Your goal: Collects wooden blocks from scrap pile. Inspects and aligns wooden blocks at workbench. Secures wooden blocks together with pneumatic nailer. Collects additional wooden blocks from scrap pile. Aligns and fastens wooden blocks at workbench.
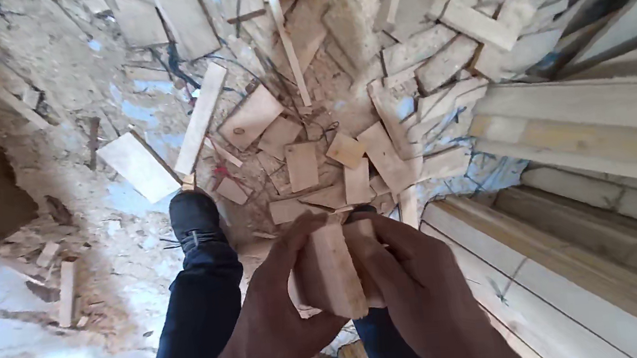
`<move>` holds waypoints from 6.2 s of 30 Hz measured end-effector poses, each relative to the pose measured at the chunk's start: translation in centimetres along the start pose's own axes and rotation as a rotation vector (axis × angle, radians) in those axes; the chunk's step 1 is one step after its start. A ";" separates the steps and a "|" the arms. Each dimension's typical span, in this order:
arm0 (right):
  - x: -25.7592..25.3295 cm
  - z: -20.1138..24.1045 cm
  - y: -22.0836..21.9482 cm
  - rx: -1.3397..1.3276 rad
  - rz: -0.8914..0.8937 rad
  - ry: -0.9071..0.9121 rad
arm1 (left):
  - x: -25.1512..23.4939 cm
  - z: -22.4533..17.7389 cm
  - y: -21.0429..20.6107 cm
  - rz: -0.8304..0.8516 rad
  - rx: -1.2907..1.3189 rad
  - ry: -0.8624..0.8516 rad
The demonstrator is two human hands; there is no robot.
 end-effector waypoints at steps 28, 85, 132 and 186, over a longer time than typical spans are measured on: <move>1.0 -3.7 -2.8 -0.317 0.337 0.002 | 0.8 1.4 -1.6 0.147 0.066 0.186; -12.5 -15.7 -9.1 0.429 0.373 0.201 | 1.7 4.9 0.6 -0.473 0.461 0.749; -2.3 -4.4 -4.4 -0.008 0.301 0.296 | 0.2 1.7 0.2 0.023 0.022 0.385; -18.5 -26.5 -10.0 0.515 -0.069 -0.839 | 0.9 5.7 0.3 -0.472 0.566 0.574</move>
Point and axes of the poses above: each hand's wrist, its own x-axis away from the middle knuckle, its own y-axis out of the back of the hand, z = x × y, the point moved 5 cm from there along -x, towards the middle knuckle, and after that the axes turned 5 degrees about x, right-handed, at the moved point
